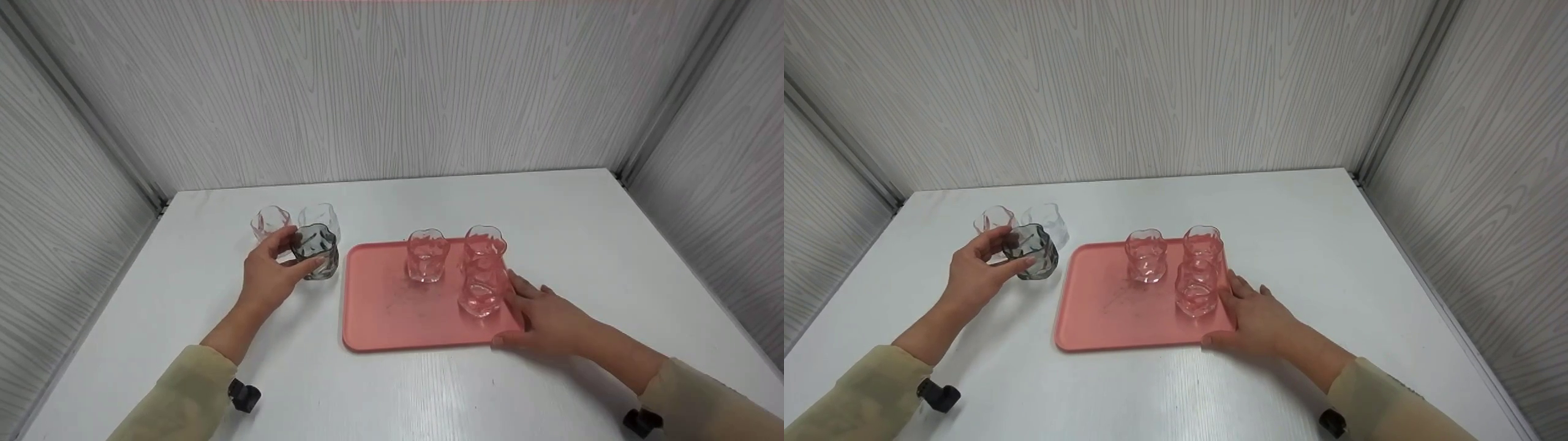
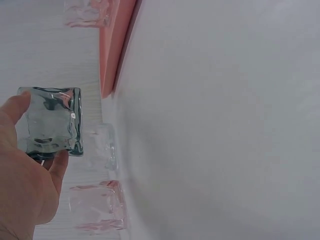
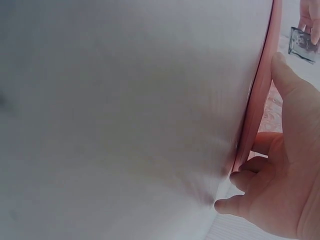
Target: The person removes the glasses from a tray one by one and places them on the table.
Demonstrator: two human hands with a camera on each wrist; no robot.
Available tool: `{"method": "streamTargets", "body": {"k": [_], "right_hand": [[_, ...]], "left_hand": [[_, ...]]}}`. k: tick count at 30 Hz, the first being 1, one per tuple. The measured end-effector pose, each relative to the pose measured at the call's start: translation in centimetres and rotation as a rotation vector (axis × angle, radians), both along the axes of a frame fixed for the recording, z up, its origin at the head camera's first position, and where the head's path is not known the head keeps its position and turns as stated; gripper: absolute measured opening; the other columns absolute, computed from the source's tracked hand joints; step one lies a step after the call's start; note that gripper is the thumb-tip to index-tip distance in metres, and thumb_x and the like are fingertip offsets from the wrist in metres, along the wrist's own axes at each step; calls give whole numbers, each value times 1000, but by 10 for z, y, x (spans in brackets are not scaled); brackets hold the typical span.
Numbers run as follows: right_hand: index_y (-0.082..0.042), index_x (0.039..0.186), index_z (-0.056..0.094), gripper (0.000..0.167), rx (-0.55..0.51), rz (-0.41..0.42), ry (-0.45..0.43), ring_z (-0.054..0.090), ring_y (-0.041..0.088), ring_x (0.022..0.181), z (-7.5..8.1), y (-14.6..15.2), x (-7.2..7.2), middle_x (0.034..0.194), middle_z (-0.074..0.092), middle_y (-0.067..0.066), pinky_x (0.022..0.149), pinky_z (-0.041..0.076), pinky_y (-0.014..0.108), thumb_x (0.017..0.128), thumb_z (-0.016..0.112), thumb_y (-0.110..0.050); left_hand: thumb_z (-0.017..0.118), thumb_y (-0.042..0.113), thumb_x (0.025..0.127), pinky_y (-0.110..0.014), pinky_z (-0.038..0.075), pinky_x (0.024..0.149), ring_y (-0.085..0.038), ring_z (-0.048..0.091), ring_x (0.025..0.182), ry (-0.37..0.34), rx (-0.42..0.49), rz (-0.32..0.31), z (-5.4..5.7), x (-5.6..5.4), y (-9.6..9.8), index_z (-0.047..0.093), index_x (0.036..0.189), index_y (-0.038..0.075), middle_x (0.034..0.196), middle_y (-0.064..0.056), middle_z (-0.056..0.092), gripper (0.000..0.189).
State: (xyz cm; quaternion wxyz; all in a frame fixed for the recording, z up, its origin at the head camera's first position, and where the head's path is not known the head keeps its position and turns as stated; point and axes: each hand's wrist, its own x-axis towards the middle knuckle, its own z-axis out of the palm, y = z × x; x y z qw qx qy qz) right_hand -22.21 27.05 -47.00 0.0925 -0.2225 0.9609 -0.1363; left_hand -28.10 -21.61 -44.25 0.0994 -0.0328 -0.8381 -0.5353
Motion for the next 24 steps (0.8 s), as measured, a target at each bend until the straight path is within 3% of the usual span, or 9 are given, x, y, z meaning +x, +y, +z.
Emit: {"method": "streamTargets", "body": {"k": [24], "right_hand": [[-10, 166, 35, 113, -28, 16, 9, 40, 40, 151, 1, 1, 2, 173, 23, 20, 117, 30, 74, 86, 62, -85]], "left_hand": [[91, 24, 87, -38, 54, 106, -24, 58, 132, -45, -4, -8, -18, -5, 0, 53, 152, 4, 143, -15, 63, 78]]}}
